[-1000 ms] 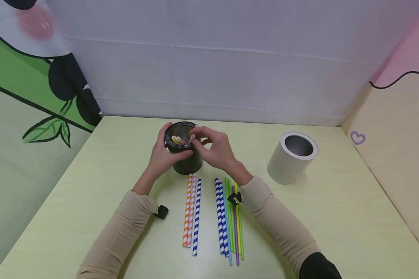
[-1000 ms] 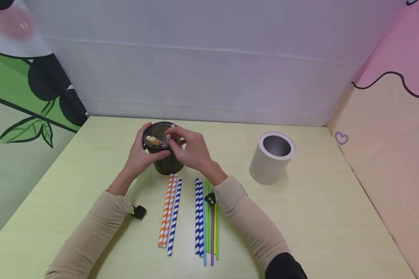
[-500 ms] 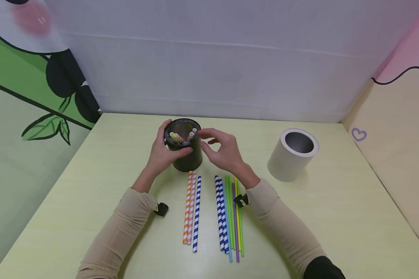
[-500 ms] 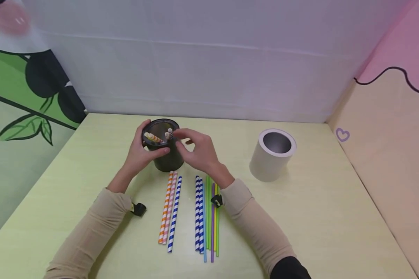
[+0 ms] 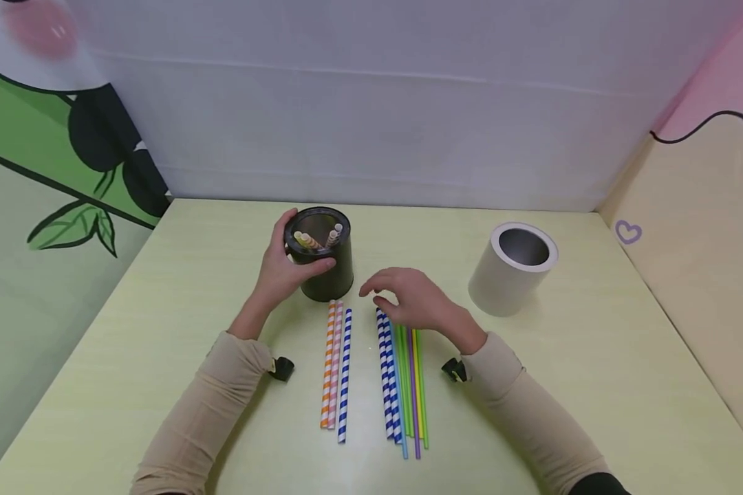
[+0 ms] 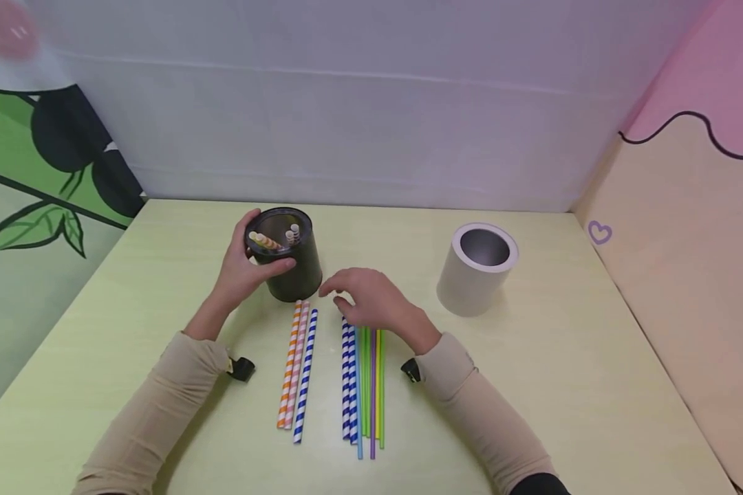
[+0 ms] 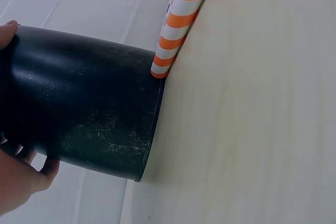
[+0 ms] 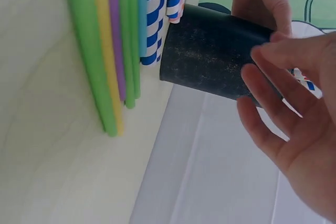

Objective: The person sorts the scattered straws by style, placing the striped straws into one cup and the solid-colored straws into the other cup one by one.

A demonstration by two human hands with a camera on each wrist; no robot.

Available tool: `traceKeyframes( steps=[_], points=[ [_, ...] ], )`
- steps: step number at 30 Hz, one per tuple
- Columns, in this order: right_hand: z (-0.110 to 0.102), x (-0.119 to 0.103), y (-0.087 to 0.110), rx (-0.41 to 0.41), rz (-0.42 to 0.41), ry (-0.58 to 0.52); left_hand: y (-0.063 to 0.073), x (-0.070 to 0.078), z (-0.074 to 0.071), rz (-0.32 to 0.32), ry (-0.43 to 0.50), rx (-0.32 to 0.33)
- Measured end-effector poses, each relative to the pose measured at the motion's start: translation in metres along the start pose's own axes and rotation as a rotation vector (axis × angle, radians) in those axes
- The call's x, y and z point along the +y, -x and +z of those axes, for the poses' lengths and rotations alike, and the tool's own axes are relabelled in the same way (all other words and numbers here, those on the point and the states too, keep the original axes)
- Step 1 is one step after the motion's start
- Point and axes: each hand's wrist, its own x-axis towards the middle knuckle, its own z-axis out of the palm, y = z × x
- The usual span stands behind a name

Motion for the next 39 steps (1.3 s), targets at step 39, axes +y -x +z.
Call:
traceKeyframes(
  steps=[39],
  points=[
    [0.033,-0.011,0.036,-0.387,-0.160,0.210,-0.001,-0.002,0.001,0.002,0.013,0.003]
  ],
)
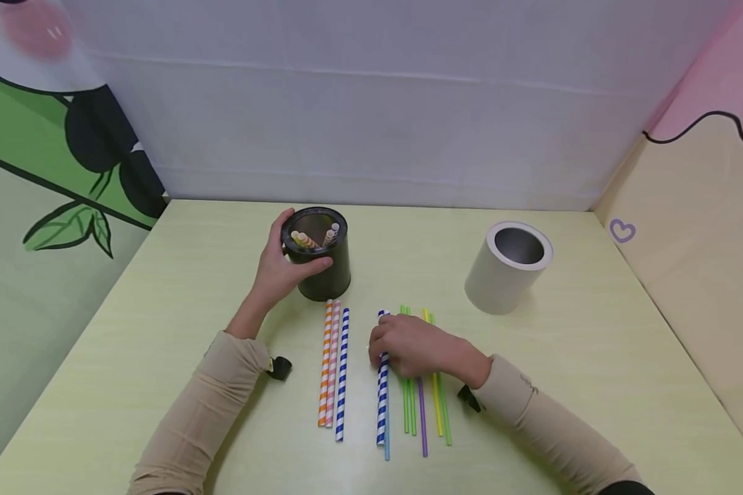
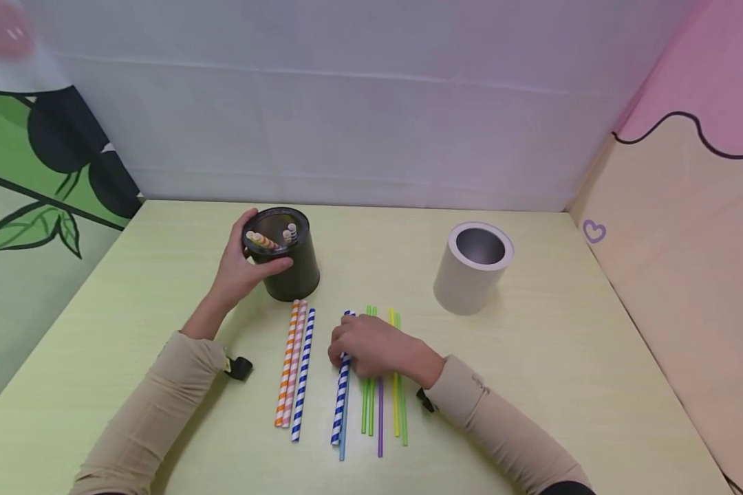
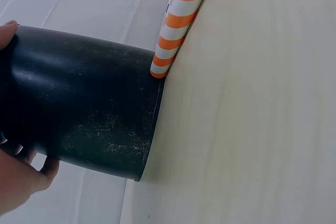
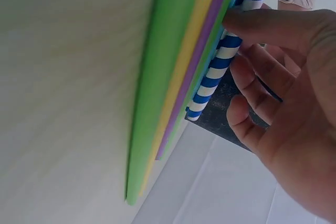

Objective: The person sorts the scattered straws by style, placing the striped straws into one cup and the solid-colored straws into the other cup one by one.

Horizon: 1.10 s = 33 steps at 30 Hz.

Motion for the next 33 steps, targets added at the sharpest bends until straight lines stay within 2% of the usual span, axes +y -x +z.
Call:
traceKeyframes(
  steps=[6,11,33],
  points=[
    [-0.001,0.000,0.001,0.038,-0.001,-0.026,0.000,-0.001,0.000,0.000,0.000,-0.001],
    [-0.007,0.003,0.004,0.121,-0.007,-0.054,0.001,-0.002,0.001,-0.007,-0.002,-0.003],
    [-0.071,0.016,0.024,0.772,-0.205,-0.292,0.000,-0.001,0.000,-0.003,-0.004,0.001]
  ],
)
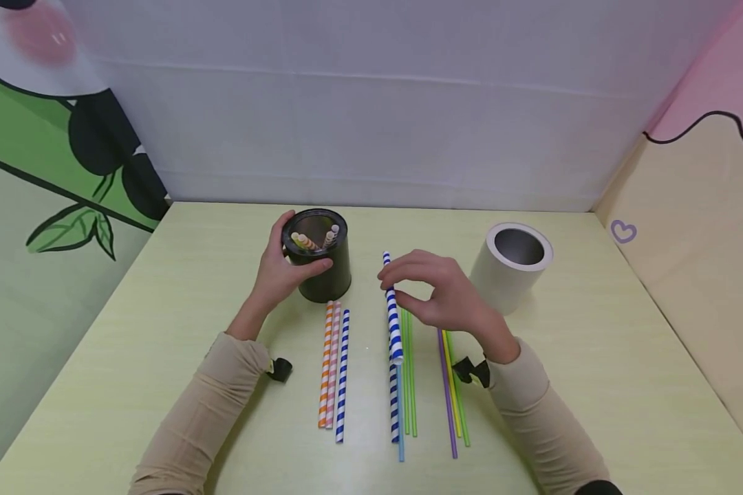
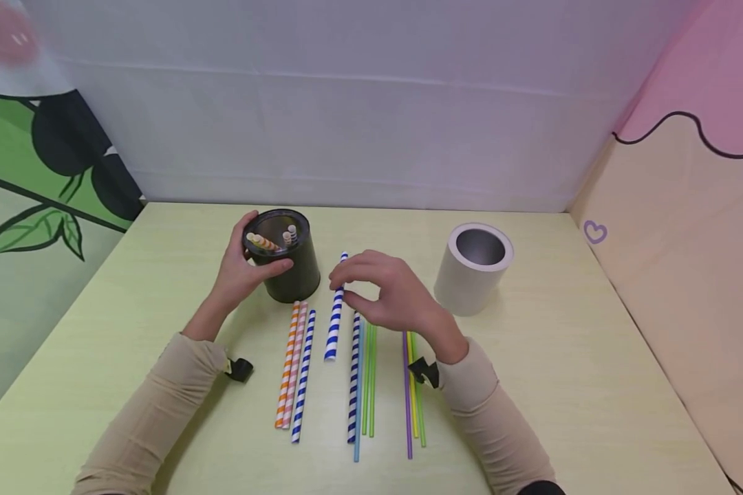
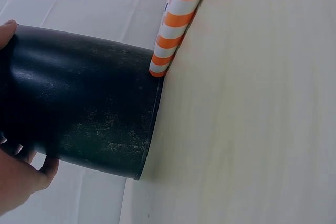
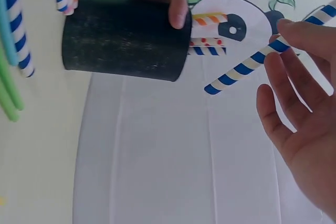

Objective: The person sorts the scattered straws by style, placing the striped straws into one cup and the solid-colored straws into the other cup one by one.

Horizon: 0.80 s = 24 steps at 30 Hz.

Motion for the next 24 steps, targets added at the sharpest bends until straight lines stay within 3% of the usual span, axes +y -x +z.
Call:
traceKeyframes(
  steps=[5,11,24],
  points=[
    [-0.005,-0.002,-0.006,0.105,-0.064,-0.082,-0.001,0.000,-0.001,0.003,0.002,0.001],
    [-0.008,-0.004,-0.016,0.176,-0.084,-0.132,0.000,0.002,-0.002,0.001,0.013,-0.003],
    [-0.012,-0.006,-0.050,0.324,0.001,-0.202,0.000,-0.003,0.001,-0.011,-0.005,-0.001]
  ],
)
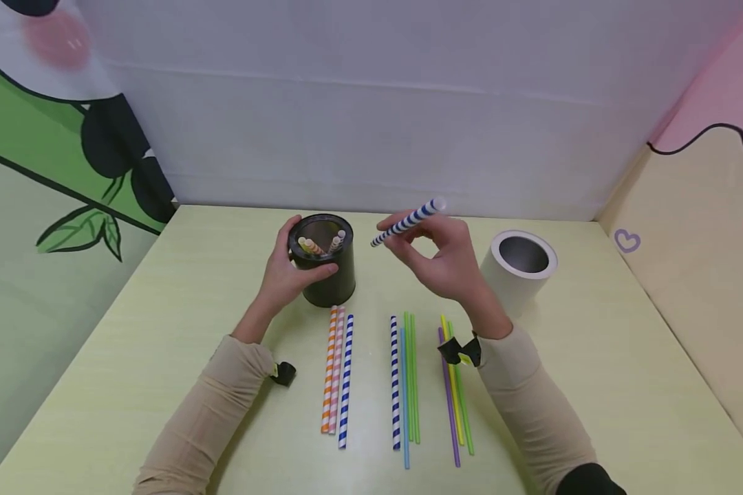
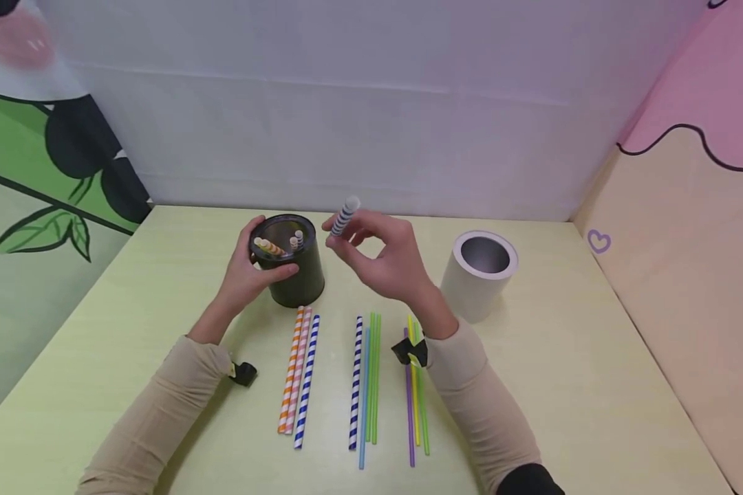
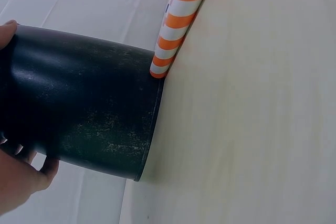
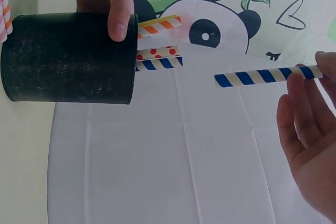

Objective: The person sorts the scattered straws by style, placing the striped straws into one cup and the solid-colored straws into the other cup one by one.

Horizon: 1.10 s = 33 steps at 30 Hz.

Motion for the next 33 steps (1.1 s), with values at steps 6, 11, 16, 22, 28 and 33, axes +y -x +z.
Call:
traceKeyframes(
  steps=[6,11,16,22,28,33],
  points=[
    [0.006,0.011,-0.013,0.077,0.057,-0.026,-0.002,-0.002,0.003,-0.001,-0.008,0.002],
    [0.011,0.022,-0.018,0.121,0.086,-0.042,-0.001,0.001,0.005,-0.022,-0.018,-0.011],
    [0.013,0.028,-0.023,0.121,0.090,-0.045,-0.001,0.004,0.004,-0.016,-0.030,-0.009],
    [0.018,0.032,-0.032,0.116,0.087,-0.047,-0.003,0.006,0.002,-0.013,-0.037,0.002],
    [0.029,0.042,-0.039,0.103,0.140,-0.062,-0.002,0.007,0.002,-0.023,-0.035,0.013],
    [0.037,0.037,-0.043,0.064,0.207,-0.042,-0.001,0.009,0.002,-0.033,-0.037,0.017]
  ],
)
